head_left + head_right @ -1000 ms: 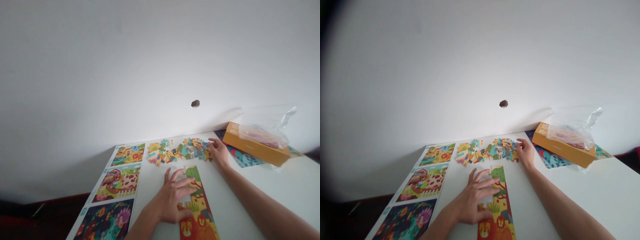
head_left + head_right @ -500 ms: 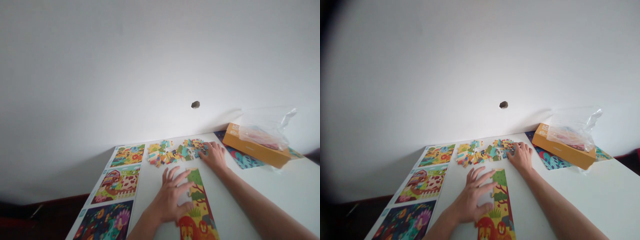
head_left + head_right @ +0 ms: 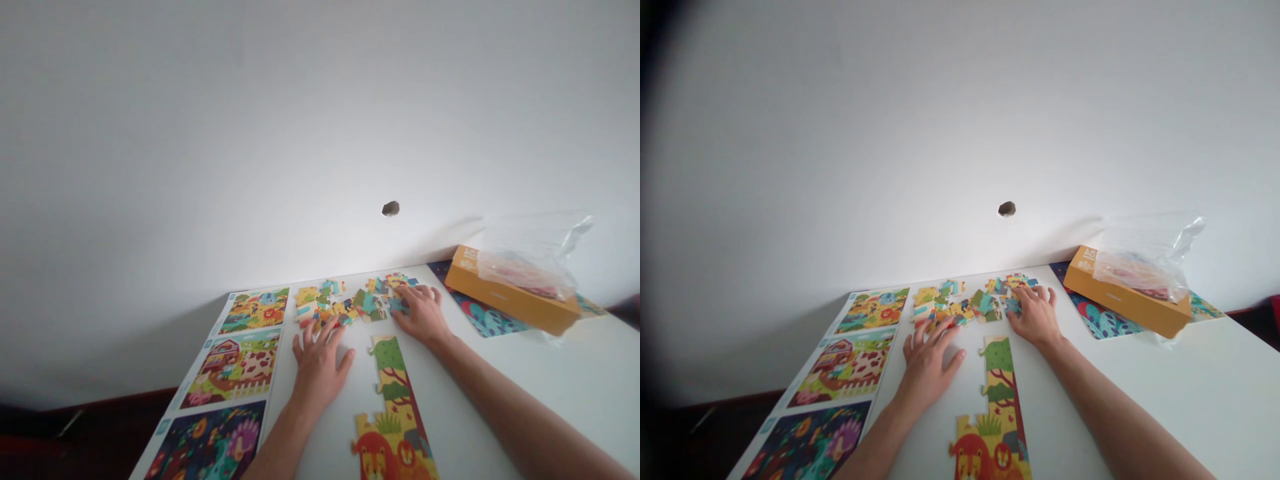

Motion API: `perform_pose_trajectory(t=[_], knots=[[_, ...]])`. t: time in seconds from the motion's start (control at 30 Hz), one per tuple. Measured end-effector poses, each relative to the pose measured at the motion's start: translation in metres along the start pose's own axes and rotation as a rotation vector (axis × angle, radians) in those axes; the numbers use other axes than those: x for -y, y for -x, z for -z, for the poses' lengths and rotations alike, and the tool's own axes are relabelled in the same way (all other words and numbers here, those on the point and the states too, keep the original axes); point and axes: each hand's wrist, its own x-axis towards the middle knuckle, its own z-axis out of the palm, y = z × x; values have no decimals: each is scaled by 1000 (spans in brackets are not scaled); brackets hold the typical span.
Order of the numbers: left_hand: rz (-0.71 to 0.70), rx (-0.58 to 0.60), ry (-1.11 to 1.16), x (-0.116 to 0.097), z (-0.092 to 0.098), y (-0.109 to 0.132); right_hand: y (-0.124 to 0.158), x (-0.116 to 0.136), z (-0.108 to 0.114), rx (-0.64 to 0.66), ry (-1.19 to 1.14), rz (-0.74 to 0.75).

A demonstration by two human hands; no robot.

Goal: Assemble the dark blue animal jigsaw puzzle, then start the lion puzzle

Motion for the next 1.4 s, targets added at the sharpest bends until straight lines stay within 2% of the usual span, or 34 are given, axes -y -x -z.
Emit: perform_pose_trajectory(t=[0.17,0.37,0.6,0.67,0.83,0.93,1.03,1.2,1.4], knots=[[3,3,-11,1,-1,-1,-1,2,-2,19,6,-18],[-20,5,-11,2,-1,0,-1,1,-2,77,-131,8],[-43,-29,-10,6,-3,0,0,-2,0,106,-206,226],[-51,-31,-9,7,-4,0,1,-2,1,100,-191,249],[-84,-19,5,6,-2,1,2,3,2,21,-62,124],[-184,8,21,3,3,2,3,5,-1,-17,27,24],[-277,67,32,0,8,3,3,2,-6,-22,41,22],[-202,79,26,-4,9,4,2,0,-5,14,6,49],[-141,79,38,-6,9,4,2,3,-1,-5,59,-36]])
